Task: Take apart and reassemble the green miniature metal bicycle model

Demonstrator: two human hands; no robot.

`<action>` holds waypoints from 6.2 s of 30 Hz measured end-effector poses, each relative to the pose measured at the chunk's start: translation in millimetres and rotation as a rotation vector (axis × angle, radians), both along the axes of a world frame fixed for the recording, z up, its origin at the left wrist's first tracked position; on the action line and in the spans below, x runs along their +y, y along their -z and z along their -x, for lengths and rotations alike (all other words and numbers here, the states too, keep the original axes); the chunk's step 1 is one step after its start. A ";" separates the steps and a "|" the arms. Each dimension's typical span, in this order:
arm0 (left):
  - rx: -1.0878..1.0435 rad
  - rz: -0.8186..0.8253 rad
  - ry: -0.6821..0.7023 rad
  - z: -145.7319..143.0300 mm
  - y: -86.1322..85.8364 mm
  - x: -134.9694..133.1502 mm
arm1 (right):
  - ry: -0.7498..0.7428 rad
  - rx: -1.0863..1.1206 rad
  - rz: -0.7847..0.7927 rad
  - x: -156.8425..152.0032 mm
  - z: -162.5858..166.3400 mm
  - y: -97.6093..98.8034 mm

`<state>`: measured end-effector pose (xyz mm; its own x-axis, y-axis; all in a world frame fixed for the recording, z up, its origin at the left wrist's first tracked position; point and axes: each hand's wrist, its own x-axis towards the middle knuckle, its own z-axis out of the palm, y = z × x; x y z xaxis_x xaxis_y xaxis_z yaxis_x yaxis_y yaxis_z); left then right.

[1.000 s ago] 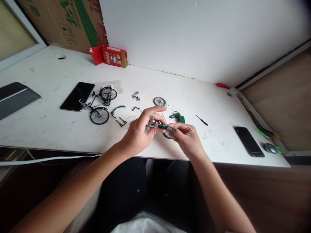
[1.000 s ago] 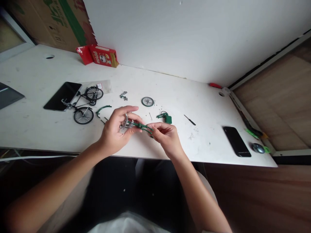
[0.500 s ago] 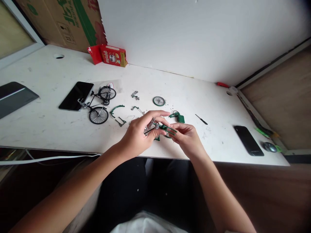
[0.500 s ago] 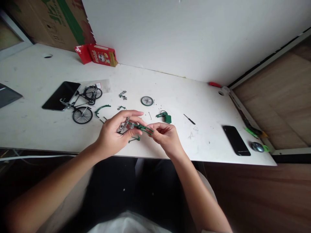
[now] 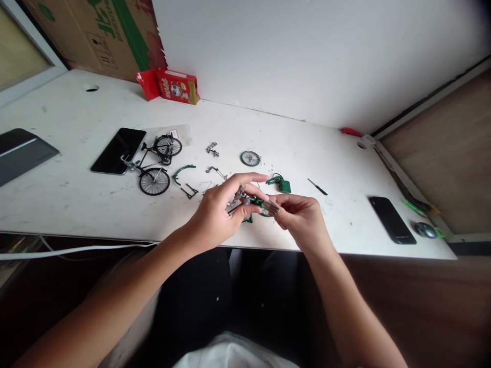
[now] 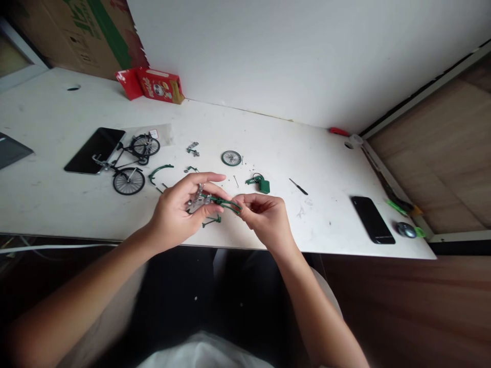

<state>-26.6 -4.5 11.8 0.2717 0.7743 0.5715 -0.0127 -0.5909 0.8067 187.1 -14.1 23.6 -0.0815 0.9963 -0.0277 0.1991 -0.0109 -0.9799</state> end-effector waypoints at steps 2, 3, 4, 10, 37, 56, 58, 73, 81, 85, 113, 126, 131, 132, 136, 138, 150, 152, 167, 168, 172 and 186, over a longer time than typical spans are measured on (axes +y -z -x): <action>0.009 0.020 0.011 1.6 -1.1 0.9 | 0.004 -0.002 -0.019 0.1 -1.9 0.6; 0.014 0.035 0.017 2.4 -1.4 1.5 | 0.000 -0.003 -0.027 0.5 -3.0 1.4; 0.021 0.047 0.018 3.3 -1.5 2.2 | -0.009 -0.005 -0.033 1.0 -3.9 2.3; 0.085 0.030 -0.007 8.7 -2.5 4.2 | -0.031 -0.051 -0.071 2.5 -5.7 4.7; 0.045 -0.105 0.019 5.2 -25.3 -33.9 | -0.053 -0.174 -0.576 -8.0 -8.7 -9.6; -0.193 0.415 0.059 -7.5 -21.8 -33.1 | 0.028 -0.451 -1.052 -17.2 2.2 -15.5; -0.192 0.419 0.050 -7.9 -22.5 -33.7 | 0.026 -0.443 -1.051 -15.9 1.7 -14.5; -0.193 0.614 -0.027 0.2 -17.9 -28.1 | -0.038 -0.372 -0.942 -12.8 9.5 -0.6; -0.213 0.808 -0.065 21.1 -3.6 -30.4 | -0.160 -0.352 -0.790 -10.6 10.6 6.5; -0.194 0.874 -0.121 36.0 1.2 -33.1 | 0.056 -0.445 -0.673 14.7 -5.1 3.4; -0.301 0.843 -0.062 48.0 6.0 -53.8 | -0.427 -0.411 -0.531 51.7 30.4 1.3; -0.396 0.751 -0.130 41.8 7.8 -55.6 | -0.425 -0.524 -0.724 -15.8 62.1 -30.8; -0.437 0.702 -0.143 41.1 6.3 -57.9 | -0.322 -0.563 -0.794 -23.8 71.0 -12.6; -0.447 0.689 -0.147 41.1 6.2 -57.9 | -0.295 -0.557 -0.808 -24.2 72.0 -9.1; -0.473 0.639 -0.163 41.1 6.7 -57.0 | -0.216 -0.533 -0.880 -22.1 75.9 3.1; -0.470 0.634 -0.158 41.0 7.2 -56.4 | -0.180 -0.513 -0.889 -19.3 77.8 7.7; -0.278 0.487 -0.335 42.7 15.8 -56.4 | -0.096 -0.164 -0.476 -19.5 85.5 20.7; -0.227 0.485 -0.382 44.7 16.4 -56.4 | -0.092 -0.119 -0.416 -20.5 86.6 20.7; -0.133 0.452 -0.422 45.3 13.2 -58.2 | -0.213 -0.211 -0.420 -14.5 68.8 6.4; -0.119 0.429 -0.434 44.9 13.3 -58.6 | -0.233 -0.230 -0.418 -14.1 66.4 4.1; -0.076 0.301 -0.506 43.0 14.0 -61.1 | -0.299 -0.300 -0.409 -13.5 60.3 -5.9; -0.154 0.213 -0.442 41.6 13.6 -65.2 | -0.391 -0.327 -0.486 -14.5 55.8 -25.9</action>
